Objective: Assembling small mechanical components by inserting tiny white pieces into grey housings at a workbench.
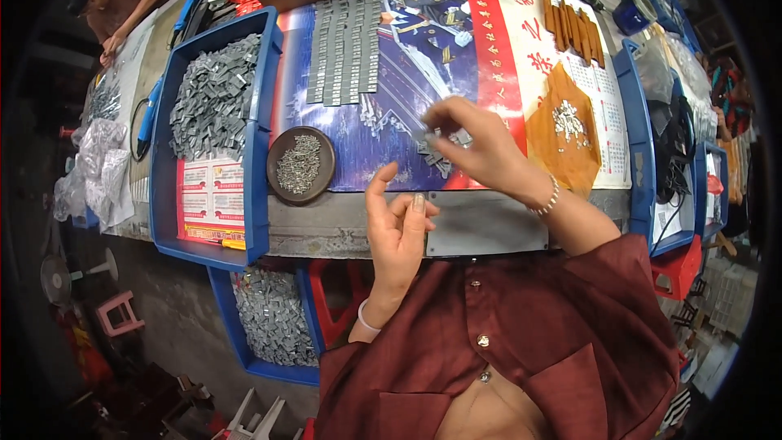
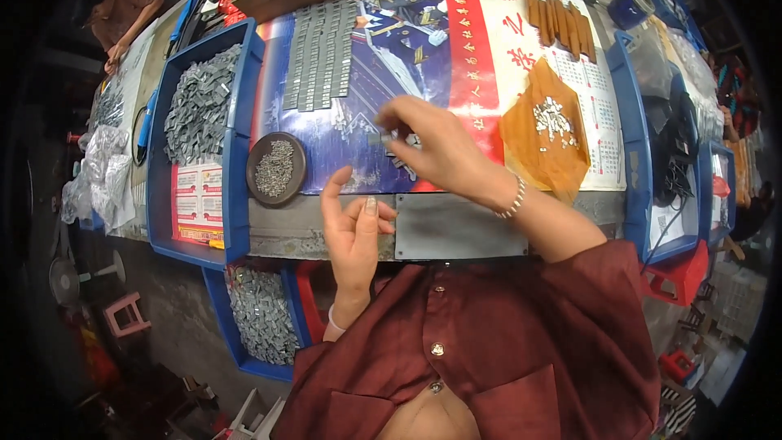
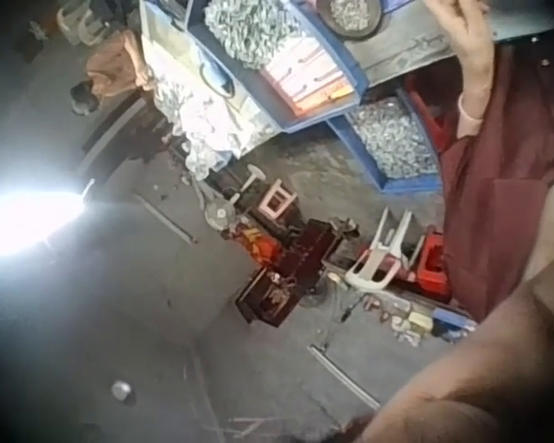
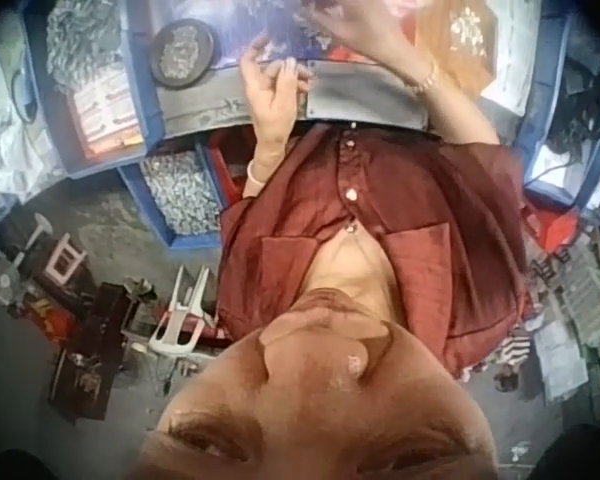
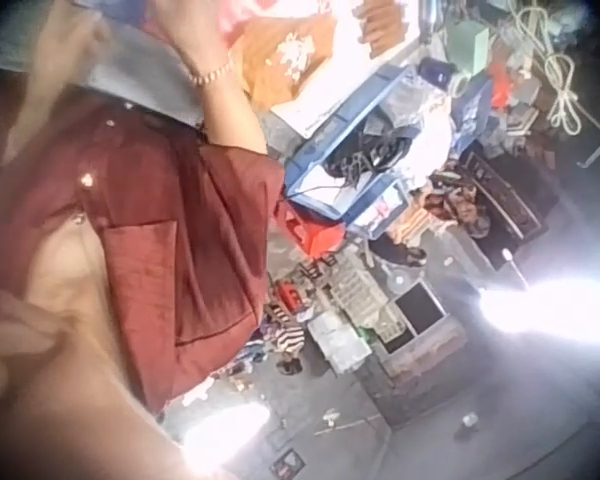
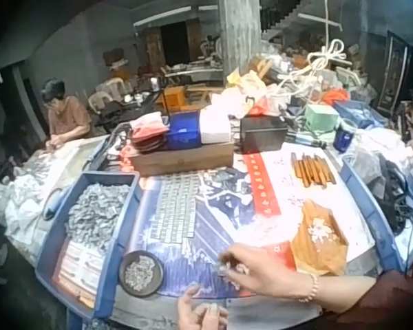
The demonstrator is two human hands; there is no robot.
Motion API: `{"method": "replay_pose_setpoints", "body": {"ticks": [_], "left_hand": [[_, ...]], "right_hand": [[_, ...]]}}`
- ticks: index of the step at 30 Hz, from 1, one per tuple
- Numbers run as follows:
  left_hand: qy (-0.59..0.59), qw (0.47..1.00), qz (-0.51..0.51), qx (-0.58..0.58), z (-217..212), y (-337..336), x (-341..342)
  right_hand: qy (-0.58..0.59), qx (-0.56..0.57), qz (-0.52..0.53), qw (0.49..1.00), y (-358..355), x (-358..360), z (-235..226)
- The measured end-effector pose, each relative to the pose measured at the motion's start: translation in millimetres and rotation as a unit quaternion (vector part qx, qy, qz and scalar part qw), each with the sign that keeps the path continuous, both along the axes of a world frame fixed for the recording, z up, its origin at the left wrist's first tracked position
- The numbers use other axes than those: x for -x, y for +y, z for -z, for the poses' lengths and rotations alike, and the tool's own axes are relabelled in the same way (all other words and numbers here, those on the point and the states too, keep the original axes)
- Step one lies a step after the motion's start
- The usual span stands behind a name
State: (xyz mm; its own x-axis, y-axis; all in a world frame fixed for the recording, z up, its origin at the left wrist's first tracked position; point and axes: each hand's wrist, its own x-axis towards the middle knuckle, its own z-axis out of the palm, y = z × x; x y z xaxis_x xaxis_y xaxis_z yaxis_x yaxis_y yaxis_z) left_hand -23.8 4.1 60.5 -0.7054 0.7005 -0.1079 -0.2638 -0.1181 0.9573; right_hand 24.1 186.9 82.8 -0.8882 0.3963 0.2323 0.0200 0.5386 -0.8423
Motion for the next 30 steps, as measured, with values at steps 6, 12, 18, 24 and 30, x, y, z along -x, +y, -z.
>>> {"method": "replay_pose_setpoints", "body": {"ticks": [6,12,18,24,30], "left_hand": [[0.204,0.973,-0.104,0.038,50,-5,-13],[0.341,0.930,-0.126,0.055,62,-5,-14],[0.331,0.933,-0.136,0.035,59,-4,-12],[0.337,0.932,-0.131,0.025,60,-4,-12],[0.308,0.943,-0.120,0.027,64,-4,-14]], "right_hand": [[-0.002,-0.124,-0.001,0.992,12,74,46],[-0.031,-0.213,0.010,0.976,12,99,67],[-0.008,-0.204,0.028,0.979,7,107,65],[0.000,-0.185,0.025,0.982,8,114,71],[0.008,-0.161,0.033,0.986,10,107,64]]}}
